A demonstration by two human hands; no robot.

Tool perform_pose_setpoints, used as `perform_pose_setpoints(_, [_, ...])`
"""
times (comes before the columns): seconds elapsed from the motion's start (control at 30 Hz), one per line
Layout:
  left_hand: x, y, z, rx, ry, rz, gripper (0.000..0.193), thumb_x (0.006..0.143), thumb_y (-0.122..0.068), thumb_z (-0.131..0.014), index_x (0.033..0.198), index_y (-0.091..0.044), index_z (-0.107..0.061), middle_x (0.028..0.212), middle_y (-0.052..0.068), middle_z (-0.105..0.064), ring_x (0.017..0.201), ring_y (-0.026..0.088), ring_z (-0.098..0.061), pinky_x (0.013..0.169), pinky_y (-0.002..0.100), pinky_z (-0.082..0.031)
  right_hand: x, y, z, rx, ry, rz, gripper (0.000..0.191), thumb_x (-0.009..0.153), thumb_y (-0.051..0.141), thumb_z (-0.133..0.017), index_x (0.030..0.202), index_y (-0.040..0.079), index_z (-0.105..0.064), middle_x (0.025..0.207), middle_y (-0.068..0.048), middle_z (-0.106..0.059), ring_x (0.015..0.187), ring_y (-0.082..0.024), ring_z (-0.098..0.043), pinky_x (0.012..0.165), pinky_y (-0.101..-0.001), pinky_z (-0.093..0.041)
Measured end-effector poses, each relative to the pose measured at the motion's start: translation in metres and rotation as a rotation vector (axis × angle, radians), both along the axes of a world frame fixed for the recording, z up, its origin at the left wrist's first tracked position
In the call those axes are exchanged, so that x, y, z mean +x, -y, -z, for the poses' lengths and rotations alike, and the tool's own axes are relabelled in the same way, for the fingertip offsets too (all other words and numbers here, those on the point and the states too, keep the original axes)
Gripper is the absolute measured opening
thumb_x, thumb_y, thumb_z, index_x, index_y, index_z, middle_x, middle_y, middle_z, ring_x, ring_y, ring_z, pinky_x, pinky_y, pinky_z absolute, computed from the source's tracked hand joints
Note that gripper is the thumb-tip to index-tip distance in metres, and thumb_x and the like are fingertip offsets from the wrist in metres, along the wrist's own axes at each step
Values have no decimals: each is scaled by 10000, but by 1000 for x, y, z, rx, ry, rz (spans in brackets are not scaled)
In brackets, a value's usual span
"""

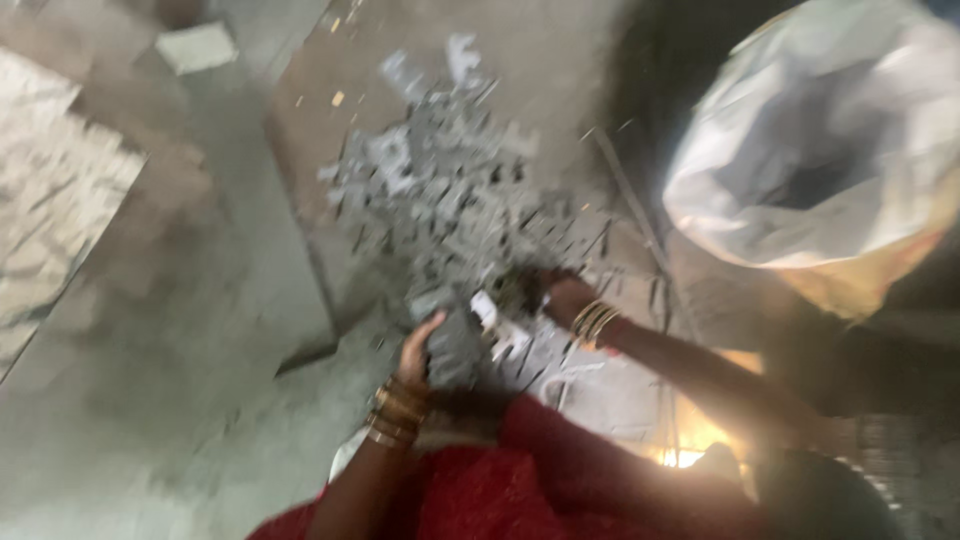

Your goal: The person sits on the floor and repeatedly picks up small metal brackets from a pile, aligns them, and stacks them into neat piles on a metal beam. The person handles the brackets one at a time, organizing them into multiple stacks.

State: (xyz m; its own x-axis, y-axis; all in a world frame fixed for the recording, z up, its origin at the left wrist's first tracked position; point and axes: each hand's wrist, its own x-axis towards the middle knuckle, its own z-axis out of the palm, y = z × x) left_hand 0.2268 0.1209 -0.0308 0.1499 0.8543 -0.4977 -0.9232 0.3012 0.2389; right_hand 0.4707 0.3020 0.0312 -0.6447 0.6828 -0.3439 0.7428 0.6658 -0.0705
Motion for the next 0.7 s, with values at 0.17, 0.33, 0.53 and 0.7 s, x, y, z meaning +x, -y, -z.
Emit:
perform_pose_setpoints(0.17, [2, -9, 7, -94, -94, 30, 322, 878, -319, -671, 1064, -59, -710, 899, 82, -752, 767, 237, -726, 688, 396, -606, 14, -7, -3, -24, 9, 58, 696, 712, 332, -846, 1281, 32, -578, 886, -243, -697, 853, -387, -712, 773, -450, -592])
perform_pose_setpoints(0.33, [-2, -9, -11, -80, -83, -18, 402, 892, -386, -694, 1156, -83, -685, 955, 73, -742, 802, 222, -717, 719, 404, -601, 11, -12, -44, -120, -114, 225, 244, 878, 174, -707, 1117, 124, -717, 874, -121, -755, 784, -249, -745, 695, -376, -611])
perform_pose_setpoints(0.53, [-8, -14, -31, -77, -87, -50, 573, 866, -526, -616, 1217, -77, -661, 1039, 112, -743, 873, 259, -728, 744, 445, -612, -50, 20, -76, 401, -674, -518, 226, 857, 60, -771, 1032, 186, -703, 1008, -17, -699, 854, -153, -684, 638, -255, -581])
perform_pose_setpoints(0.7, [-19, -12, -33, -111, -34, -121, 486, 856, -401, -634, 1215, -73, -640, 1045, 94, -743, 883, 235, -738, 767, 398, -628, -96, 38, -88, 555, -690, -801, 362, 875, 149, -798, 1205, 199, -659, 1202, -44, -641, 1142, -198, -609, 932, -367, -587])
